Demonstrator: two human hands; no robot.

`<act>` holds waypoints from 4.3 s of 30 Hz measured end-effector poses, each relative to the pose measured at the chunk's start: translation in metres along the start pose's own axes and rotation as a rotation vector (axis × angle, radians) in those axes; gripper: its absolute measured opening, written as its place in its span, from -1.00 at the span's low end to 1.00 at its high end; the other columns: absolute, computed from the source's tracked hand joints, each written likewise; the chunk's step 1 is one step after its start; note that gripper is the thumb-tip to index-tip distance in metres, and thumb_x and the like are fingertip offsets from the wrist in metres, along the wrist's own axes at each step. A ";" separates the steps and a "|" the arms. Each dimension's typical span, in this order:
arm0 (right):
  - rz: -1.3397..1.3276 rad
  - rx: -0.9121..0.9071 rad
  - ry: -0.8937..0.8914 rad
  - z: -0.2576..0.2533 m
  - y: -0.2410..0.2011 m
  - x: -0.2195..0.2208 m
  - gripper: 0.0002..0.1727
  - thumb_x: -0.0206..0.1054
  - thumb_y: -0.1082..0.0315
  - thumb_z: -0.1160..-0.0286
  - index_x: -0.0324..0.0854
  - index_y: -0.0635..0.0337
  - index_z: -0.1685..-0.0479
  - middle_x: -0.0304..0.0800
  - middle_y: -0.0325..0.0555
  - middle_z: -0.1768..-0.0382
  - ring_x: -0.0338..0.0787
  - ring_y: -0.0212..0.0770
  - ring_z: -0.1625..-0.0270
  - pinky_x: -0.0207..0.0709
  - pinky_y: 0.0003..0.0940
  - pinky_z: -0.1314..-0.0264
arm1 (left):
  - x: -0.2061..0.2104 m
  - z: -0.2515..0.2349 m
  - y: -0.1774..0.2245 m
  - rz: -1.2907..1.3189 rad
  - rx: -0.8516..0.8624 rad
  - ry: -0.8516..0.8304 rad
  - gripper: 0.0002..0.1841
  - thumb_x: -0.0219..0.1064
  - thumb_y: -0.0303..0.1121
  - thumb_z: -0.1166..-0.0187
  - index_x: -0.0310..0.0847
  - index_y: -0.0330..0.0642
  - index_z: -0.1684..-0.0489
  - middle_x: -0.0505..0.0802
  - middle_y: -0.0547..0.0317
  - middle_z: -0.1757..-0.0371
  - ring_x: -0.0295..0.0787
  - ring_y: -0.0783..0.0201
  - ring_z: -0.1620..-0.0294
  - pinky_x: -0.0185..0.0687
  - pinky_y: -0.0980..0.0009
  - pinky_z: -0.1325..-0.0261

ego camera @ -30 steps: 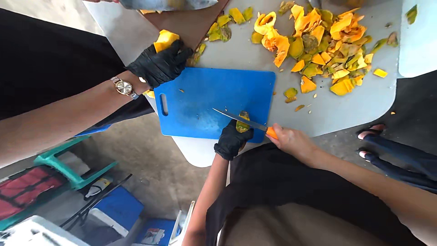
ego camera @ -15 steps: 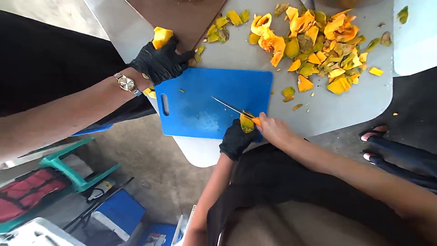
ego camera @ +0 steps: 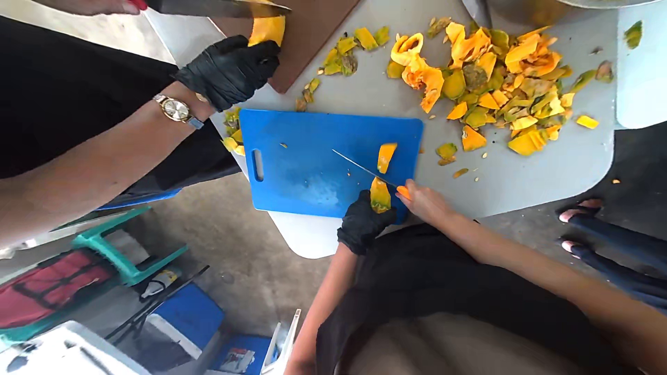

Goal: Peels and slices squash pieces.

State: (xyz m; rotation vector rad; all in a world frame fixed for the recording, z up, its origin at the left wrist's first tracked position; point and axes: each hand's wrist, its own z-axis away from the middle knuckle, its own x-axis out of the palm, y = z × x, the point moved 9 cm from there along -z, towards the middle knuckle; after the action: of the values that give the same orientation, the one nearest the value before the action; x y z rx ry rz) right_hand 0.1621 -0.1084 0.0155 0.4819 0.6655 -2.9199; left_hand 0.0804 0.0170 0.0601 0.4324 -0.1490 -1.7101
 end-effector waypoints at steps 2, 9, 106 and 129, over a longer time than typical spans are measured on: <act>-0.047 -0.047 -0.039 -0.002 0.011 0.001 -0.49 0.12 0.08 -0.86 0.46 0.46 -0.33 0.78 0.42 0.08 0.81 0.40 -0.09 0.59 0.28 -0.20 | -0.001 0.002 -0.006 0.055 -0.005 0.005 -0.36 0.58 -0.20 -0.38 0.48 -0.30 -0.42 0.82 -0.14 0.02 0.81 0.07 0.07 0.70 0.06 -0.13; -0.169 -0.175 0.056 0.038 0.025 -0.026 -0.45 0.05 -0.02 -0.86 0.56 0.43 -0.03 0.65 0.19 0.43 0.73 0.18 0.29 0.57 0.17 0.16 | -0.005 0.002 -0.010 0.064 -0.043 -0.024 -0.39 0.61 -0.28 -0.37 0.49 -0.22 -0.41 0.82 -0.12 0.03 0.82 0.06 0.07 0.71 0.02 -0.10; -0.605 0.122 0.555 0.108 0.101 -0.008 -0.36 -0.14 -0.08 -0.92 0.38 0.31 -0.55 0.62 0.20 0.24 0.62 0.04 0.36 0.56 0.02 0.23 | -0.080 0.038 -0.074 0.420 0.385 0.728 -0.30 0.55 -0.36 -0.39 0.34 -0.43 -0.52 0.73 -0.37 -0.23 0.74 -0.12 -0.22 0.68 -0.06 -0.28; 0.153 -0.180 0.205 0.072 0.009 -0.001 -0.39 -0.06 0.00 -0.91 0.50 0.52 -0.22 0.77 0.42 0.17 0.83 0.41 0.02 0.61 0.28 -0.03 | -0.046 -0.020 -0.048 -0.013 0.244 0.868 -0.53 0.00 -0.15 -0.86 0.58 -0.39 -0.36 0.67 -0.39 -0.37 0.58 -0.34 -0.43 0.47 -0.19 -0.45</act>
State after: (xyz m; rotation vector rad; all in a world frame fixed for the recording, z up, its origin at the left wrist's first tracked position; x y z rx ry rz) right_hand 0.1447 -0.1480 0.0734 0.7797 0.8664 -2.6600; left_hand 0.0490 0.0733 0.0344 1.3112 0.2816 -1.3853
